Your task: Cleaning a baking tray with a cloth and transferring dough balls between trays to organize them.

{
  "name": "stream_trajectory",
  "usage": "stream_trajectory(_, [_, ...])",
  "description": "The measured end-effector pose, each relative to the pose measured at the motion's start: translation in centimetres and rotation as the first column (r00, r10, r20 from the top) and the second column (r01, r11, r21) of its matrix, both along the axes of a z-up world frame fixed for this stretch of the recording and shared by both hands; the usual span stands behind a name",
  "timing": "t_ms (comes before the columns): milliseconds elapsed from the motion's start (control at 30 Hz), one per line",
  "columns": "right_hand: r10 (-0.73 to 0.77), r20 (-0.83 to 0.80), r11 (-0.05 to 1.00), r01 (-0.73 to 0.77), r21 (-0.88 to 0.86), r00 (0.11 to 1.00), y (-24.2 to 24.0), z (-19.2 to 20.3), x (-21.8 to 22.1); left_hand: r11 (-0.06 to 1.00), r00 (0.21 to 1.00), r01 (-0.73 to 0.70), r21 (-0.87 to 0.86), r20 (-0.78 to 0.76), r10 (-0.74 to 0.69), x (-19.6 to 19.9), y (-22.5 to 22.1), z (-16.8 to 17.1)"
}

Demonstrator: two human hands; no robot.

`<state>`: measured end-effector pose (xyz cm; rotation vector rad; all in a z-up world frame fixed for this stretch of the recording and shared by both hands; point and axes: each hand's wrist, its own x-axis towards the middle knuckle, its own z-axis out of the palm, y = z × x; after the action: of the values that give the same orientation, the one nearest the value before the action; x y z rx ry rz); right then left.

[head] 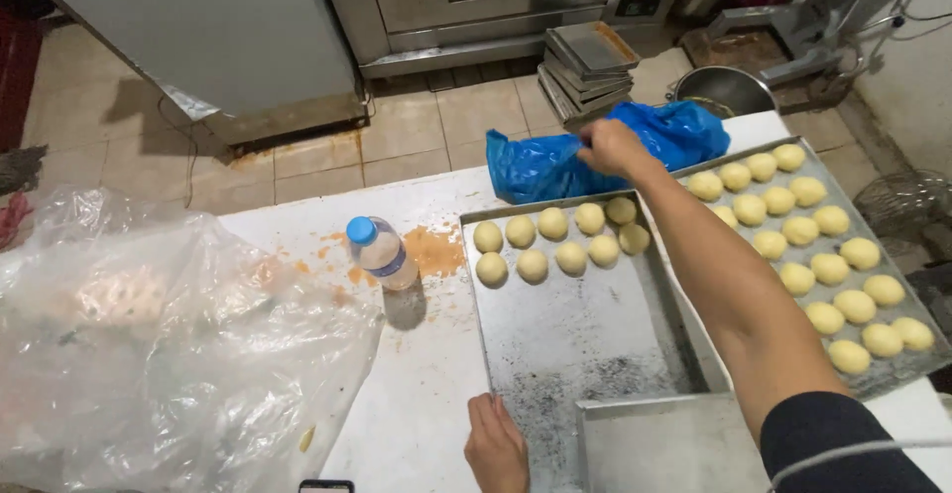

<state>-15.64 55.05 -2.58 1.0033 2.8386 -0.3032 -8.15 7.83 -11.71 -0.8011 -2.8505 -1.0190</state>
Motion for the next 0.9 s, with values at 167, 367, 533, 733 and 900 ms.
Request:
stream_trajectory(167, [-0.026, -0.584, 0.999, 0.002, -0.041, 0.811, 0.4, 1.3, 3.6, 0.999, 0.999, -0.028, -0.027, 0.040, 0.029, 0.5, -1.3, -1.5])
stream_trajectory(367, [-0.244, -0.899, 0.962, 0.212, -0.175, 0.364, -1.4, 7.3, 6.1, 0.997, 0.968, 0.000, -0.076, 0.249, 0.019, -0.6, -1.6, -0.6])
stream_trajectory(533, [-0.234, -0.831, 0.971, 0.088, -0.220, 0.505, -14.0, 15.5, 10.9, 0.997, 0.996, 0.070, -0.015, 0.048, -0.069, -2.3, -0.4, 3.7])
stream_trajectory(733, [-0.853, -0.394, 0.475, 0.197, -0.857, 0.343, -20.1, 9.0, 14.2, 0.943, 0.764, 0.331, -0.043, 0.599, -0.241, 5.7, 0.2, 10.0])
stream_trajectory(900, [-0.920, -0.315, 0.328, 0.017, -0.945, 0.232, -21.2, 11.5, 18.0, 0.958, 0.706, 0.160, 0.238, 0.651, -0.279, 8.6, -1.1, 8.6])
